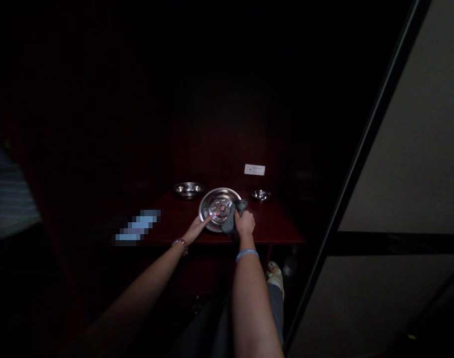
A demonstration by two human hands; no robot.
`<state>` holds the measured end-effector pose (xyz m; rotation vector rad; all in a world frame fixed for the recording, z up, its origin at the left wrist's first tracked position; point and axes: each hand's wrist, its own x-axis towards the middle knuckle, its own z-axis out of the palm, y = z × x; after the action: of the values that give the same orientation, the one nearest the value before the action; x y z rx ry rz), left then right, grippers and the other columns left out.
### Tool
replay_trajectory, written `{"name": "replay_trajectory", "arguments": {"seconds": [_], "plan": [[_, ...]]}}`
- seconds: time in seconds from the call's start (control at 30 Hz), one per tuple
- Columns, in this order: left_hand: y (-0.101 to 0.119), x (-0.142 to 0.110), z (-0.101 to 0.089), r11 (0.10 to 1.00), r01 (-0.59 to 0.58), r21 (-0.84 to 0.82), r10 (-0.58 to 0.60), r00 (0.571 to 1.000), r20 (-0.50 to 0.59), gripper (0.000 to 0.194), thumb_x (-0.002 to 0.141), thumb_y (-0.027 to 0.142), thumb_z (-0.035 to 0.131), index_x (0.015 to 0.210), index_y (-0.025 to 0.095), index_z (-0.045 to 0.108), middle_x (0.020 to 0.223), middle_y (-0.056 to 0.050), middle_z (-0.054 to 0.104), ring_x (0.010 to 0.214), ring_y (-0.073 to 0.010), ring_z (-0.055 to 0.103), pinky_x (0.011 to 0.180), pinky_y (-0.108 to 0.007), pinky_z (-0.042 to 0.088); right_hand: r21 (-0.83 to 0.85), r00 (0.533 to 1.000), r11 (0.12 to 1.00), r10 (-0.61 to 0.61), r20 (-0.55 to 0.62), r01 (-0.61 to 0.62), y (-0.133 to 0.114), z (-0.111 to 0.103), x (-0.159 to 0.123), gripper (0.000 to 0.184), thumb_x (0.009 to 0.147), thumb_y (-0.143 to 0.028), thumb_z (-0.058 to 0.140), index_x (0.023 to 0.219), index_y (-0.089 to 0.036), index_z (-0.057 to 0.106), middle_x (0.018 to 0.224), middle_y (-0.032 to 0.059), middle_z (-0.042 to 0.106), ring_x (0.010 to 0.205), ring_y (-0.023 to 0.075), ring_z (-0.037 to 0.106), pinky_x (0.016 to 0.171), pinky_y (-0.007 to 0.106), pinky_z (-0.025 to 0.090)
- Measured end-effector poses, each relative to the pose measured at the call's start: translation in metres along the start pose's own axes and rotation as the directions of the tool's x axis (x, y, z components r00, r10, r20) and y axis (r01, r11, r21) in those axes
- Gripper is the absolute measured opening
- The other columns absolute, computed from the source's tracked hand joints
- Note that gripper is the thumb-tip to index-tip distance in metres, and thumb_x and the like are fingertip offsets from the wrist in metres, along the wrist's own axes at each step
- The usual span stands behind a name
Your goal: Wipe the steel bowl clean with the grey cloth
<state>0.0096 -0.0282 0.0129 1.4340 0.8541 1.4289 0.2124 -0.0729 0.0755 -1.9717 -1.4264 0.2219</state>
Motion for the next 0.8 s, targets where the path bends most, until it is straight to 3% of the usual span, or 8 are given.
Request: {"name": "replay_trajectory", "arguments": {"seconds": [0.13, 0.27, 0.4, 0.53, 0.67, 0.8], "plan": [[-0.013, 0.008, -0.001, 0.999, -0.011, 0.033, 0.013, 0.998, -0.054, 0.05, 0.076, 0.03, 0.082, 0.122, 0.013, 0.069, 0.128, -0.018, 0.074, 0.129, -0.0348, 0.065, 0.117, -0.044, 0.044, 0.064, 0.999, 0.998, -0.021, 0.032, 0.019, 0.005, 0.006, 0.006, 0.046, 0.1, -0.047, 0.056, 0.114, -0.008, 0.076, 0.117, 0.0265, 0.076, 0.113, 0.0315, 0.074, 0.092, 0.033, 0.056], [-0.015, 0.013, -0.003, 0.996, -0.078, 0.043, 0.084, 0.987, -0.14, 0.066, 0.076, 0.019, 0.077, 0.139, 0.012, 0.057, 0.149, -0.02, 0.061, 0.142, -0.0309, 0.055, 0.125, -0.042, 0.032, 0.056, 0.994, 0.998, -0.001, 0.113, -0.005, 0.006, 0.013, 0.006, 0.044, 0.097, -0.047, 0.062, 0.116, -0.01, 0.076, 0.122, 0.0249, 0.075, 0.116, 0.0303, 0.073, 0.094, 0.032, 0.056], [-0.01, 0.013, -0.003, 0.999, -0.024, 0.03, 0.029, 0.985, -0.17, 0.06, 0.078, 0.021, 0.075, 0.135, 0.015, 0.06, 0.143, -0.018, 0.065, 0.14, -0.0306, 0.057, 0.125, -0.045, 0.032, -0.016, 0.976, 1.0, 0.016, 0.216, -0.012, 0.006, 0.015, 0.003, 0.044, 0.094, -0.049, 0.067, 0.117, -0.013, 0.076, 0.126, 0.0219, 0.074, 0.12, 0.0302, 0.071, 0.097, 0.033, 0.055], [-0.01, 0.012, -0.003, 1.0, 0.005, 0.013, -0.003, 0.985, -0.173, 0.053, 0.077, 0.024, 0.077, 0.128, 0.015, 0.065, 0.136, -0.016, 0.07, 0.137, -0.0312, 0.06, 0.123, -0.047, 0.036, -0.017, 0.974, 1.0, 0.015, 0.225, -0.011, 0.007, 0.016, 0.002, 0.044, 0.093, -0.047, 0.068, 0.119, -0.012, 0.075, 0.128, 0.0226, 0.074, 0.123, 0.0329, 0.07, 0.1, 0.037, 0.055], [-0.006, 0.011, -0.003, 1.0, 0.029, -0.003, -0.029, 0.983, -0.18, 0.053, 0.076, 0.028, 0.081, 0.124, 0.012, 0.067, 0.136, -0.018, 0.07, 0.135, -0.032, 0.061, 0.122, -0.046, 0.038, 0.109, 0.984, 0.993, 0.027, 0.178, -0.047, 0.005, 0.021, 0.005, 0.035, 0.09, -0.035, 0.073, 0.115, -0.011, 0.077, 0.124, 0.0221, 0.075, 0.12, 0.0304, 0.072, 0.097, 0.032, 0.056], [0.001, 0.007, -0.002, 1.0, 0.006, -0.028, -0.009, 0.995, -0.102, 0.06, 0.078, 0.037, 0.081, 0.128, 0.008, 0.064, 0.134, -0.022, 0.07, 0.134, -0.0345, 0.061, 0.121, -0.048, 0.039, 0.225, 0.99, 0.972, 0.037, 0.137, -0.067, -0.001, 0.027, 0.012, 0.029, 0.093, -0.03, 0.069, 0.114, -0.011, 0.077, 0.117, 0.0176, 0.078, 0.112, 0.0242, 0.076, 0.088, 0.025, 0.058]]}}
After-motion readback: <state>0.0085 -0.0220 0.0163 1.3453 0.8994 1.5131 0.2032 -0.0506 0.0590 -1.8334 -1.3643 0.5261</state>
